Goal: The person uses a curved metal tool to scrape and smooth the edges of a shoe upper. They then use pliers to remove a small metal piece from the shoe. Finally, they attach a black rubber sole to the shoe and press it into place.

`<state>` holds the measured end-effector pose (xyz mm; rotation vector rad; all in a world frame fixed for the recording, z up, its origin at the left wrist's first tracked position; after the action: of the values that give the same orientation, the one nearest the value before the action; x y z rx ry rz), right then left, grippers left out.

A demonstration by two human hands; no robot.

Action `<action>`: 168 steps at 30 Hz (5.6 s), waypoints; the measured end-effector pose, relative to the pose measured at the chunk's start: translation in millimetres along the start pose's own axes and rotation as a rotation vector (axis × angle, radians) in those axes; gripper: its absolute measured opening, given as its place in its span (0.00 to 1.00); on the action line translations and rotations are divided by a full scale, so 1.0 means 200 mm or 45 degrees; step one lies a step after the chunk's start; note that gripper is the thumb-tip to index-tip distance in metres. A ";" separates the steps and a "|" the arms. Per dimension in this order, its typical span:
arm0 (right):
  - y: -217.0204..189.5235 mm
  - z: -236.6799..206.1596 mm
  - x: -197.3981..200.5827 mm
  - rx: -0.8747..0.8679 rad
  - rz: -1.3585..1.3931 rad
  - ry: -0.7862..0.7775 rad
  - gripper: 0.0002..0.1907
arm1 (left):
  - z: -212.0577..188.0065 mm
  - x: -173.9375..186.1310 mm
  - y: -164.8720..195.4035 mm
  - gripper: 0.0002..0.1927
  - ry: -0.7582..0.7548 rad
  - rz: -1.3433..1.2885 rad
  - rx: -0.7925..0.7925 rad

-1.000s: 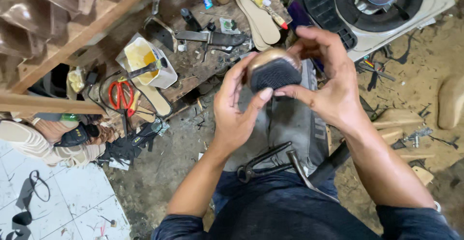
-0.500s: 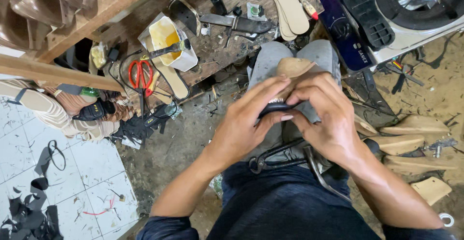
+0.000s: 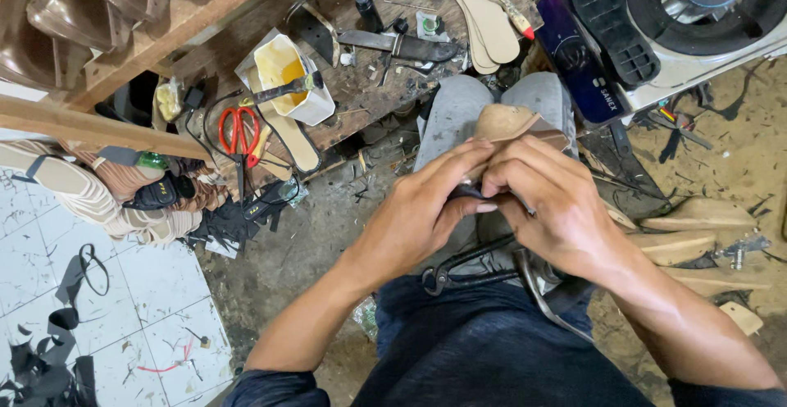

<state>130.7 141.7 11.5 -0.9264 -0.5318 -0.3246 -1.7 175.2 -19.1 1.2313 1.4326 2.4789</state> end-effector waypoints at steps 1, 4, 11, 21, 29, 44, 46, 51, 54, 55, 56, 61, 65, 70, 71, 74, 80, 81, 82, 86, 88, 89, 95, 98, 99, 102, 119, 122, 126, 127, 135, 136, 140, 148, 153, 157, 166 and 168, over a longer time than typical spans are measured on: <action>0.01 0.00 0.00 -0.017 -0.005 0.016 0.18 | 0.00 0.00 0.01 0.26 0.016 0.023 -0.039; 0.04 -0.03 0.02 -0.071 -0.010 0.068 0.18 | 0.00 0.01 0.02 0.24 0.066 0.092 -0.118; 0.10 -0.09 0.03 -0.130 0.028 0.162 0.18 | -0.01 -0.02 0.01 0.17 0.156 0.008 -0.144; 0.24 -0.14 -0.05 -0.139 0.043 0.097 0.18 | -0.03 0.00 -0.05 0.22 0.103 -0.001 0.031; 0.27 -0.15 -0.07 -0.162 0.135 0.145 0.16 | -0.05 -0.03 -0.11 0.20 0.212 -0.037 0.007; 0.41 -0.15 -0.17 -0.217 0.159 0.147 0.16 | -0.06 0.02 -0.25 0.28 0.255 0.100 0.229; 0.42 -0.15 -0.19 -0.242 0.164 0.160 0.15 | -0.07 0.00 -0.28 0.24 0.287 0.060 0.243; 0.47 -0.12 -0.20 -0.408 0.154 0.208 0.22 | -0.10 -0.03 -0.44 0.21 0.348 -0.065 0.258; 0.42 -0.08 -0.15 -0.187 -0.107 0.101 0.32 | -0.09 -0.07 -0.58 0.22 0.306 -0.255 0.322; 0.43 -0.09 -0.12 -0.193 -0.167 0.058 0.34 | -0.08 -0.08 -0.63 0.22 0.267 -0.367 0.342; 0.45 -0.10 -0.08 -0.208 -0.227 0.012 0.36 | -0.08 -0.10 -0.66 0.22 0.222 -0.484 0.368; 0.59 -0.24 0.04 -0.342 -0.255 -0.072 0.36 | -0.09 -0.11 -0.61 0.23 0.243 0.240 0.093; 0.69 -0.33 0.05 -0.387 -0.132 -0.019 0.35 | -0.05 -0.31 -0.46 0.22 0.202 0.534 -0.133; 0.70 -0.36 0.03 -0.349 -0.110 0.033 0.27 | 0.03 -0.48 -0.41 0.18 0.200 0.602 -0.133; 0.69 -0.36 0.04 -0.315 -0.153 0.049 0.26 | 0.04 -0.49 -0.41 0.18 0.196 0.612 -0.126; 0.64 -0.34 0.04 -0.245 -0.363 0.019 0.24 | 0.06 -0.52 -0.41 0.20 0.166 0.678 -0.119; 0.59 -0.29 0.04 -0.233 -0.337 -0.143 0.21 | 0.11 -0.57 -0.39 0.19 0.194 0.644 -0.132; 0.59 -0.28 0.04 -0.224 -0.272 -0.149 0.20 | 0.12 -0.58 -0.39 0.18 0.208 0.631 -0.148; 0.59 -0.27 0.04 -0.246 -0.246 -0.165 0.20 | 0.12 -0.57 -0.39 0.18 0.226 0.619 -0.165; 0.61 -0.23 0.04 -0.281 -0.227 -0.209 0.18 | 0.12 -0.54 -0.41 0.18 0.302 0.565 -0.190; 0.62 -0.21 0.03 -0.285 -0.242 -0.228 0.18 | 0.12 -0.53 -0.41 0.18 0.309 0.511 -0.174; 0.62 -0.20 0.03 -0.287 -0.242 -0.245 0.19 | 0.12 -0.52 -0.42 0.17 0.315 0.483 -0.170; 0.71 -0.17 0.06 -0.416 -0.126 -0.182 0.25 | 0.13 -0.52 -0.45 0.17 0.294 0.417 -0.100; 0.77 -0.16 0.05 -0.530 0.083 -0.126 0.30 | 0.13 -0.53 -0.46 0.17 0.321 0.440 -0.083; 0.79 -0.15 0.05 -0.554 0.182 -0.104 0.30 | 0.14 -0.53 -0.47 0.17 0.320 0.434 -0.067; 0.79 -0.13 0.04 -0.577 0.125 -0.135 0.29 | 0.15 -0.52 -0.47 0.17 0.333 0.425 -0.053; 0.59 -0.16 -0.04 -0.376 -0.249 -0.213 0.26 | -0.06 -0.38 -0.46 0.22 0.362 0.650 -0.198; 0.55 -0.19 -0.10 -0.284 -0.099 -0.235 0.31 | -0.14 -0.38 -0.44 0.16 0.401 0.711 -0.324; 0.58 -0.20 -0.13 -0.244 -0.009 -0.238 0.34 | -0.13 -0.41 -0.50 0.12 0.474 0.548 -0.190; 0.60 -0.20 -0.13 -0.257 0.012 -0.232 0.33 | -0.12 -0.42 -0.51 0.11 0.485 0.516 -0.168; 0.64 -0.20 -0.11 -0.265 -0.043 -0.243 0.30 | -0.09 -0.39 -0.50 0.12 0.518 0.428 -0.110; 0.63 -0.20 -0.11 -0.250 -0.033 -0.235 0.26 | -0.08 -0.39 -0.50 0.12 0.518 0.423 -0.105; 0.60 -0.20 -0.12 -0.188 -0.030 -0.186 0.16 | -0.06 -0.39 -0.50 0.12 0.507 0.447 -0.104; 0.65 -0.23 -0.16 -0.217 -0.073 -0.140 0.13 | -0.07 -0.40 -0.50 0.13 0.523 0.491 -0.117; 0.66 -0.22 -0.16 -0.234 -0.042 -0.065 0.12 | -0.06 -0.39 -0.51 0.13 0.573 0.477 -0.076; 0.67 -0.21 -0.14 -0.280 -0.021 -0.032 0.13 | -0.06 -0.38 -0.51 0.13 0.593 0.468 -0.055; 0.77 -0.22 -0.13 -0.644 0.353 0.104 0.24 | -0.02 -0.40 -0.49 0.12 0.563 0.457 0.021; 0.75 -0.20 -0.12 -0.592 0.361 0.068 0.22 | -0.01 -0.38 -0.47 0.12 0.537 0.439 -0.013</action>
<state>195.0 194.8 -120.5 -1.4222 -0.2709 -0.2171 17.6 198.1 -136.5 1.0746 1.3708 3.1272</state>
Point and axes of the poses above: each hand's wrist, its own z-axis towards the middle knuckle, its own x-axis out of the back of the hand, y = z × x, the point moved 7 cm from there along z, towards the middle knuckle, and after that the axes turned 8 degrees about z, right-handed, at the moved point
